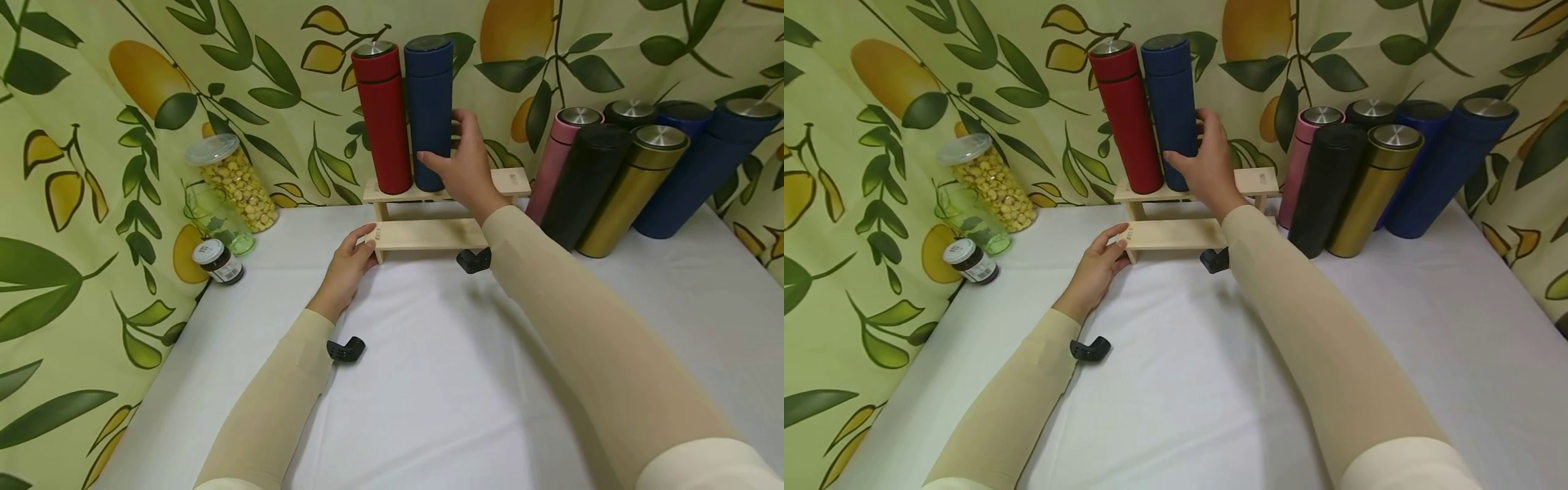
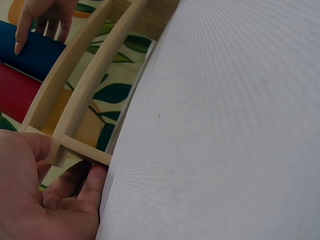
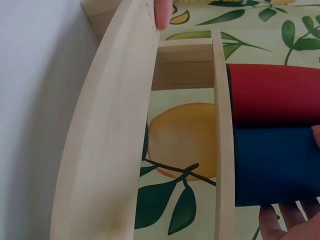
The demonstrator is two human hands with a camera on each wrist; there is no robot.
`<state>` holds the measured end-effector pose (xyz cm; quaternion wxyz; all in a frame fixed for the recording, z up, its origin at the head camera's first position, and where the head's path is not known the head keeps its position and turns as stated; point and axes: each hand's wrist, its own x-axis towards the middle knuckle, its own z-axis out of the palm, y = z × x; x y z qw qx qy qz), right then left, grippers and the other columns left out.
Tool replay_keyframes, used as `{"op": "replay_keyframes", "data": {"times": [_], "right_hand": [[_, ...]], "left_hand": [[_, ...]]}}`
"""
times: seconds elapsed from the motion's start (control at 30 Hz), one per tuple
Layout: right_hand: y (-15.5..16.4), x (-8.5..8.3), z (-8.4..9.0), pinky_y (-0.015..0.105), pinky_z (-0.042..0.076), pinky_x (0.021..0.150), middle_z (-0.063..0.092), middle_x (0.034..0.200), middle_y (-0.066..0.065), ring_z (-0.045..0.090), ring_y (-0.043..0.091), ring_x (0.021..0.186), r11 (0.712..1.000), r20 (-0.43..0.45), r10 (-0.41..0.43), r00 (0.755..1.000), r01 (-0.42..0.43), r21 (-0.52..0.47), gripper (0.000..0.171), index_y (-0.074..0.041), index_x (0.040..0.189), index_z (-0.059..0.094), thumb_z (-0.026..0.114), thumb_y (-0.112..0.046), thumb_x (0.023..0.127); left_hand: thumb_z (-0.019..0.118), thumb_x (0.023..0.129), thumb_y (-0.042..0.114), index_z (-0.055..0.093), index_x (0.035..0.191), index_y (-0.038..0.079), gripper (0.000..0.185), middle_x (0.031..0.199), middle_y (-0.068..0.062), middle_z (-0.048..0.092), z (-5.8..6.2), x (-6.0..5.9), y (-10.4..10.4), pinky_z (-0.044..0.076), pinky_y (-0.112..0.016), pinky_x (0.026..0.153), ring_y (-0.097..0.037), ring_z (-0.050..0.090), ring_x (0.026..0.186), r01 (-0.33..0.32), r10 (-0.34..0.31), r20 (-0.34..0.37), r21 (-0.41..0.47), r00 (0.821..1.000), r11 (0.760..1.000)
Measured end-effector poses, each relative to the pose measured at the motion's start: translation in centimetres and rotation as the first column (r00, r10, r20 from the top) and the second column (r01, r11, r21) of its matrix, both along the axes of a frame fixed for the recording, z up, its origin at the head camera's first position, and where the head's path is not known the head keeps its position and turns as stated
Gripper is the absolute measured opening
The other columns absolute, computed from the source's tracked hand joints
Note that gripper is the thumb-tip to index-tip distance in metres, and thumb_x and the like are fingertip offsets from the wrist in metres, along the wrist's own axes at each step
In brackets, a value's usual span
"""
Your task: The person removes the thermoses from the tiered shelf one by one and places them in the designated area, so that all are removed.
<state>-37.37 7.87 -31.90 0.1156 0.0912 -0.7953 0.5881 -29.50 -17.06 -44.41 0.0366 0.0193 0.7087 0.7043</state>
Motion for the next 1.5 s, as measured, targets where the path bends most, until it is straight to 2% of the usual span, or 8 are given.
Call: {"op": "replay_keyframes", "data": {"times": [0.43,0.63,1.0,1.27,1.5], "right_hand": [[0.2,-0.3,-0.2,0.031,0.046,0.113,0.044,0.163,0.003,0.05,0.02,0.142,1.0,-0.007,-0.007,1.0,0.007,0.027,0.088,-0.019,0.168,0.031,0.085,-0.03,0.099],[0.5,0.3,-0.2,0.034,0.047,0.113,0.046,0.161,0.004,0.05,0.021,0.14,1.0,-0.005,-0.006,1.0,0.007,0.017,0.088,-0.021,0.167,0.033,0.086,-0.03,0.098],[2.1,3.0,-0.8,0.041,0.051,0.11,0.05,0.156,0.008,0.054,0.024,0.135,1.0,-0.052,0.0,0.999,0.0,-0.001,0.086,-0.018,0.165,0.036,0.088,-0.026,0.097],[3.9,5.6,-1.6,0.042,0.049,0.114,0.052,0.153,0.008,0.055,0.025,0.135,0.998,-0.112,0.01,0.994,-0.017,-0.064,0.085,-0.016,0.164,0.04,0.09,-0.02,0.095],[5.2,7.3,-2.7,0.047,0.05,0.113,0.055,0.148,0.009,0.056,0.027,0.133,0.993,-0.17,0.0,0.985,-0.021,-0.119,0.082,-0.016,0.16,0.043,0.09,-0.012,0.093]], "left_hand": [[0.053,0.117,0.015,0.052,0.162,0.017,0.045,0.157,-0.02,0.052,0.0,0.0,0.1,0.053,-0.036,0.109,-0.028,0.059,0.137,-0.006,0.006,0.001,-0.002,1.0,1.0],[0.053,0.117,0.016,0.052,0.162,0.018,0.045,0.157,-0.021,0.052,0.1,0.0,0.1,0.053,-0.036,0.109,-0.028,0.059,0.137,-0.004,0.004,-0.002,-0.009,1.0,1.0],[0.053,0.117,0.015,0.052,0.162,0.017,0.045,0.158,-0.021,0.051,0.3,0.2,0.1,0.053,-0.036,0.109,-0.028,0.059,0.137,-0.009,0.009,-0.002,-0.01,1.0,1.0],[0.053,0.117,0.017,0.052,0.163,0.018,0.045,0.157,-0.021,0.053,0.3,0.3,0.3,0.053,-0.036,0.109,-0.029,0.061,0.135,-0.013,0.013,0.011,-0.018,1.0,1.0],[0.054,0.117,0.017,0.052,0.162,0.018,0.045,0.155,-0.022,0.054,0.3,0.4,0.2,0.053,-0.037,0.109,-0.03,0.061,0.135,-0.02,0.02,0.017,-0.019,1.0,1.0]]}}
